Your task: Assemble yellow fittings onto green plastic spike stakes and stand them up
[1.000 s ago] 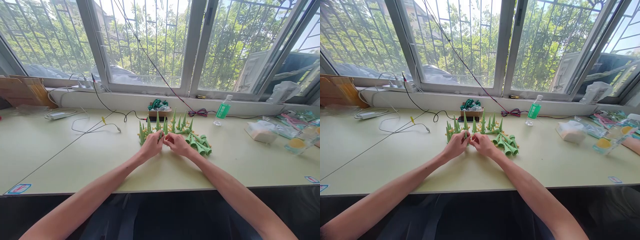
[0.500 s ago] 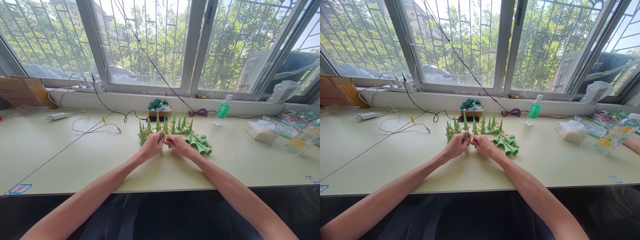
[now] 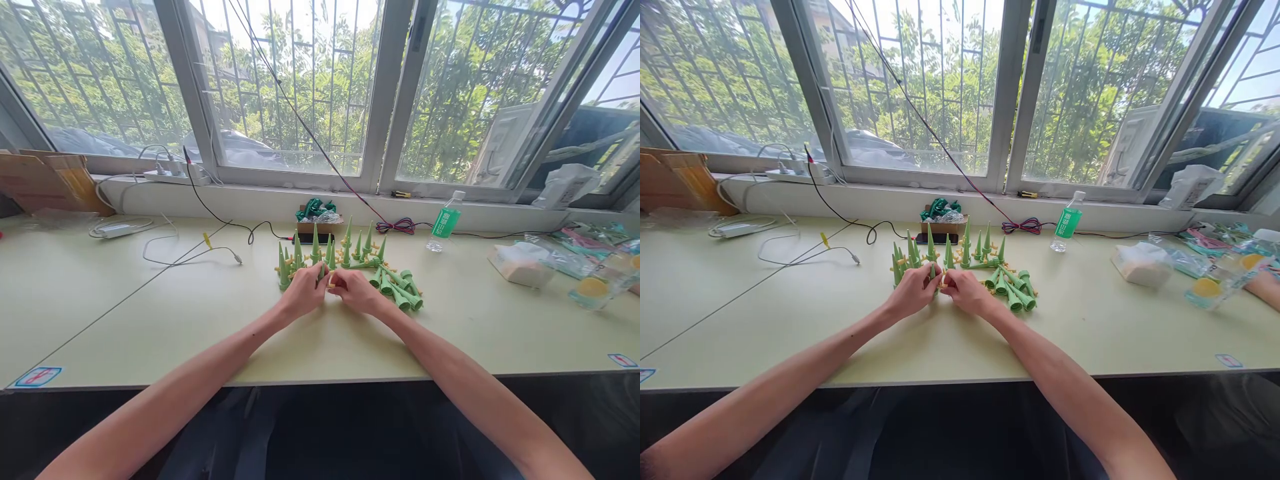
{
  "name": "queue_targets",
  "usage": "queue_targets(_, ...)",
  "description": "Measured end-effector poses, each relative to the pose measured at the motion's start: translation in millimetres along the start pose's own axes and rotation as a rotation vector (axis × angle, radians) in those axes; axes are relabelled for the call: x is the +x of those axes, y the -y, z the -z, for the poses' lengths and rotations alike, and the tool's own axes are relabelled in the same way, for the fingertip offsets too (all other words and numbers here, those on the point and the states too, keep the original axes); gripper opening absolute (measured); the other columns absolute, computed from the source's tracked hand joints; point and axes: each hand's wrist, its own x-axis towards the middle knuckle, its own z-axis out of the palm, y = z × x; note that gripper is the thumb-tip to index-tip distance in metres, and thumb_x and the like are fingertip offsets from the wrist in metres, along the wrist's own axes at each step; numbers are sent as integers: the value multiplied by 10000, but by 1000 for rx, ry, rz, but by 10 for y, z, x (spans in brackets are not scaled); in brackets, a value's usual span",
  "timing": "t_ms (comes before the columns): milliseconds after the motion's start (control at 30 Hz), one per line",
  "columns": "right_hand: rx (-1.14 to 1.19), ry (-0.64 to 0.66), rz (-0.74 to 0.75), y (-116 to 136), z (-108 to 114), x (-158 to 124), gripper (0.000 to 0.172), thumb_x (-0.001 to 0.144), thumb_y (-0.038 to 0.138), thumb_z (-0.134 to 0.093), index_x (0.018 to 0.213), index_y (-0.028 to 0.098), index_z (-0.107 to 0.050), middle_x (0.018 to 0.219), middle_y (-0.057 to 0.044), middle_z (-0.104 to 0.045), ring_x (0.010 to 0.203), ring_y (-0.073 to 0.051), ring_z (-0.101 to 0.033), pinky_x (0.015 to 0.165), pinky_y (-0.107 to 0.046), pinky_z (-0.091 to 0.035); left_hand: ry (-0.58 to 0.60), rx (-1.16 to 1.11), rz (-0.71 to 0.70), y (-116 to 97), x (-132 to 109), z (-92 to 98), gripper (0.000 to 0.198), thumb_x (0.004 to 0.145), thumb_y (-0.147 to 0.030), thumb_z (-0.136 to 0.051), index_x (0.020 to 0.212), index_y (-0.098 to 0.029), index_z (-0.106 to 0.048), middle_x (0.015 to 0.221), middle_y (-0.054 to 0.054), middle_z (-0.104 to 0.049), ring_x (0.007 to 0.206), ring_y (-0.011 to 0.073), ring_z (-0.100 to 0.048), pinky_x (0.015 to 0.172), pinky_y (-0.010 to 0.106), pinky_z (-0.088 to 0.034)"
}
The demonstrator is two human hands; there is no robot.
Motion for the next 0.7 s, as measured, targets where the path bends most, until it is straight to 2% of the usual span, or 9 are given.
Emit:
queue_targets(433, -41, 49, 66, 15, 10, -14, 206, 869, 210, -465, 669, 189, -422, 592, 41, -412, 562, -98, -331, 554, -232, -262, 30, -41, 6, 3, -1, 24, 131, 895, -247, -464, 802, -187, -534, 558, -44, -514, 484, 100, -411, 548, 234, -348)
queue_targets(700, -88, 56, 70, -17, 0, -21, 252, 914, 254, -425, 672, 184, -442, 588, 37, -392, 558, -97, -308, 557, -224, -269, 35, -54, 10, -13, 6, 34, 160, 892, -241, -468, 755, -182, -524, 567, -46, -495, 504, 92, -378, 529, 224, -322)
